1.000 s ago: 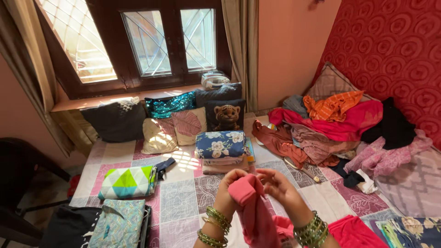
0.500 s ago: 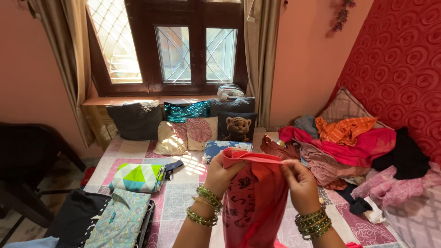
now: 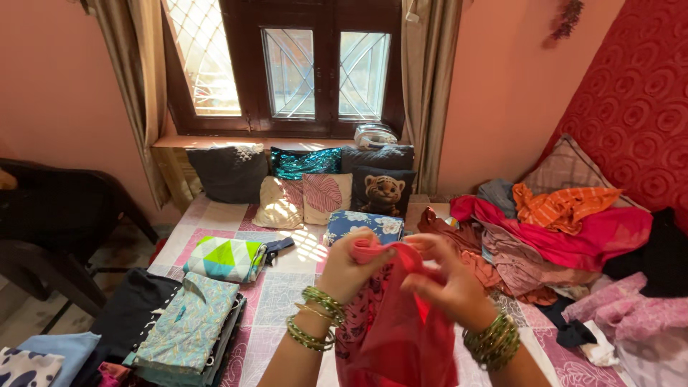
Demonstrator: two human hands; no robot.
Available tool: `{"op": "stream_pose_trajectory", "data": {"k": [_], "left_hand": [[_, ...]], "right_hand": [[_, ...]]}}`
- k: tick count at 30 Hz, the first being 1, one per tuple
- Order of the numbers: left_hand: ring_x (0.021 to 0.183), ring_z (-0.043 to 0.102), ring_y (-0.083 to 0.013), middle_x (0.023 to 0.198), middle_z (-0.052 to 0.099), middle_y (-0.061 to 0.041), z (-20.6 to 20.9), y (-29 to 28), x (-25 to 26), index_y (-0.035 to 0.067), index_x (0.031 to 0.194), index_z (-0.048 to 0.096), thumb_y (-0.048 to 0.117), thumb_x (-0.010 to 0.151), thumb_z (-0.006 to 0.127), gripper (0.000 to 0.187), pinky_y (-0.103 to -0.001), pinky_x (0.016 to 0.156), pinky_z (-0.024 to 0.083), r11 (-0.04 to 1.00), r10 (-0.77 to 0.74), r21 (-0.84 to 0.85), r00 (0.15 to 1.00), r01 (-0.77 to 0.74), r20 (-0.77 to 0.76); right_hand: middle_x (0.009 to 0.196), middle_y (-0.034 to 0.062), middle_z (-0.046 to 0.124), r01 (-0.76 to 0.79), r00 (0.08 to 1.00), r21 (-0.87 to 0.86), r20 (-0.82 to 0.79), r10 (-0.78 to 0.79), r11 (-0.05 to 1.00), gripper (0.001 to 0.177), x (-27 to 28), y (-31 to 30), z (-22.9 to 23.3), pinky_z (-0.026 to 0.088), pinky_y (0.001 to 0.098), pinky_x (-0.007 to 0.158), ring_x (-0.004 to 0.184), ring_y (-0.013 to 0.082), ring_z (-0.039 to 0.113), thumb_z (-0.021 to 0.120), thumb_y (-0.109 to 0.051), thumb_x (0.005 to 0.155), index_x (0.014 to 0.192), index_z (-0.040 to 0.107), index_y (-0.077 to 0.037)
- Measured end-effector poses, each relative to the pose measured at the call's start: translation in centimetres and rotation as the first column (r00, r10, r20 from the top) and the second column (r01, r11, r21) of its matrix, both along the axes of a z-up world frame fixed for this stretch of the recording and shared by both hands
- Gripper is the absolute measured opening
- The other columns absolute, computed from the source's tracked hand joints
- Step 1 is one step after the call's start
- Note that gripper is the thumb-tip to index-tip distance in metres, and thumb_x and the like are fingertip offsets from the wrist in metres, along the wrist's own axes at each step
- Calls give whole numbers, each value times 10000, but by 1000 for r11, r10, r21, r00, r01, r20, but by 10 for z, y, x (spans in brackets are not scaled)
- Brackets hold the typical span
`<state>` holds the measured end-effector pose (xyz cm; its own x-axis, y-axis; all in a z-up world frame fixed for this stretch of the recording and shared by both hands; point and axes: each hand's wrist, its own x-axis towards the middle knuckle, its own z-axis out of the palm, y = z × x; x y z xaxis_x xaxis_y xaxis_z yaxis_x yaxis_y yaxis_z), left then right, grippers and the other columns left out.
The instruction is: The person folds a patterned garment, a light blue short-sleeved button-up shirt, and a pink patterned t-shirt on a bed.
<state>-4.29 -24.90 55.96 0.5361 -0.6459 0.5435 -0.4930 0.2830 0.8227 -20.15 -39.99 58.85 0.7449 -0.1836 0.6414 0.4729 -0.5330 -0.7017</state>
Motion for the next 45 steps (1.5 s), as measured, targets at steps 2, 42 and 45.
{"op": "stream_pose_trajectory", "data": {"k": [2, 42, 45], "left_hand": [[720, 483, -146, 737, 523, -57, 8, -11, -10, 21, 764, 535, 250, 923, 845, 416, -326, 658, 432, 989, 91, 109, 991, -102, 101], [701, 634, -114, 770, 655, -27, 68, -31, -18, 21, 938, 686, 221, 839, 831, 266, -293, 646, 539, 963, -42, 267, 970, -24, 239], [727, 620, -47, 795, 675, 3, 66, -26, -7, 21, 848, 605, 271, 806, 868, 365, -259, 631, 542, 982, -57, 183, 998, 53, 16]], "right_hand": [[1144, 131, 590, -48, 975, -361, 188, 123, 931, 530, 1, 5, -2, 416, 357, 915, 1066, 177, 523, 779, -237, 892, 1251, 537, 68], [1272, 106, 607, -336, 896, 65, -287, 340, 940, 934, 14, -35, 42, 594, 309, 902, 1127, 153, 638, 821, -84, 806, 1583, 307, -140], [1133, 81, 726, -191, 930, -27, -324, 172, 981, 626, 21, -44, 43, 596, 284, 869, 1005, 114, 694, 757, -93, 860, 1441, 524, -101]]}}
